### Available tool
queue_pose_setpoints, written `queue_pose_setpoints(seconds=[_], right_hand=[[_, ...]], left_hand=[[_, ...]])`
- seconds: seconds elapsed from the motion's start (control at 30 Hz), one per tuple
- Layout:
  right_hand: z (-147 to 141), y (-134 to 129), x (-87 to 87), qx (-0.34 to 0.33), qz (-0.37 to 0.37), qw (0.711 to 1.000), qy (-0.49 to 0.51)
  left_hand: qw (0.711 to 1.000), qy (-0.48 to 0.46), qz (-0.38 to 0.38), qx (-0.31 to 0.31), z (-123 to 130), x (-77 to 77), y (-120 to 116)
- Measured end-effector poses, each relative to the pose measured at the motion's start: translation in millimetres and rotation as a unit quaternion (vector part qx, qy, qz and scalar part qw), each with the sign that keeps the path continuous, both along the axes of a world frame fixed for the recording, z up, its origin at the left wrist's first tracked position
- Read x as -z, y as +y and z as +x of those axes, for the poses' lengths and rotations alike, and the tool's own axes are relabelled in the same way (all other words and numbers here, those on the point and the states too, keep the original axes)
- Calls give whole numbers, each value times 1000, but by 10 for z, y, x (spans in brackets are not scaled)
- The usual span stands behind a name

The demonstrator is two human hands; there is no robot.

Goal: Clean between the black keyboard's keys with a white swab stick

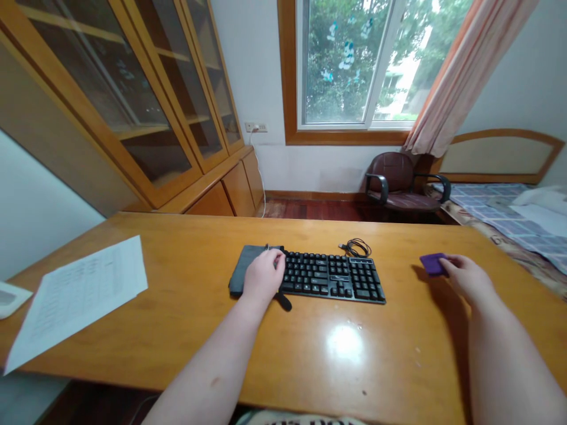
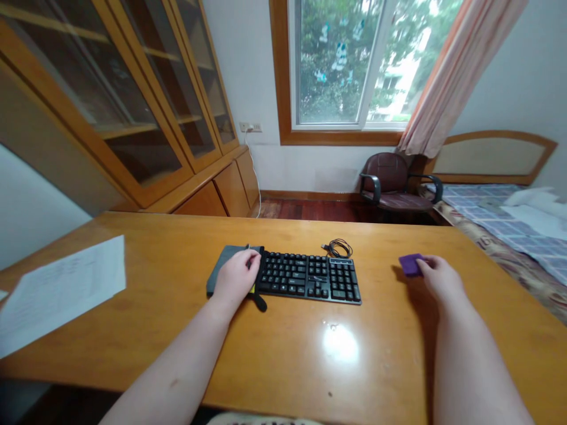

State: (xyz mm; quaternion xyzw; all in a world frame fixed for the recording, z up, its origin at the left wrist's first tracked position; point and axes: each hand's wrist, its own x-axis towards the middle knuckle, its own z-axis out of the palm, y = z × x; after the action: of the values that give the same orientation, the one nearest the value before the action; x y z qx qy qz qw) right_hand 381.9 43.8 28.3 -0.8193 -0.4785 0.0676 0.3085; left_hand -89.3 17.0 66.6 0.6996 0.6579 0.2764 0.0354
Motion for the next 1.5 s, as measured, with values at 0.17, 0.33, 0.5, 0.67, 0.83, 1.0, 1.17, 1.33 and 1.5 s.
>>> queue_pose_setpoints(seconds=[0.17, 0.33, 0.5, 0.67, 0.83, 1.0, 1.17, 1.33, 1.5], right_hand=[[360, -72, 236, 104, -102, 989, 21], [388, -80, 274, 165, -113, 979, 24], [307, -108, 247, 210, -143, 967, -14], [134, -136, 183, 216, -66, 973, -40], [57, -121, 156, 183, -26, 981, -51], [71, -107, 183, 167, 5, 984, -61], [40, -110, 173, 169, 0, 984, -54], [-18, -127, 123, 161, 14, 984, -68], [-518, -135, -60, 70, 110, 989, 74]], left_hand=[[989, 51, -33, -135, -343, -22, 140], [975, 71, -127, -166, -456, 55, 212], [971, 69, -184, -135, -398, 113, 221], [976, 79, -166, -119, -343, 151, 209], [970, 74, -193, -131, -333, 212, 242], [968, 69, -206, -123, -378, 247, 294], [969, 60, -208, -120, -404, 251, 312], [978, 14, -167, -125, -401, 192, 280], [983, -171, -69, -9, -256, 142, 219]])
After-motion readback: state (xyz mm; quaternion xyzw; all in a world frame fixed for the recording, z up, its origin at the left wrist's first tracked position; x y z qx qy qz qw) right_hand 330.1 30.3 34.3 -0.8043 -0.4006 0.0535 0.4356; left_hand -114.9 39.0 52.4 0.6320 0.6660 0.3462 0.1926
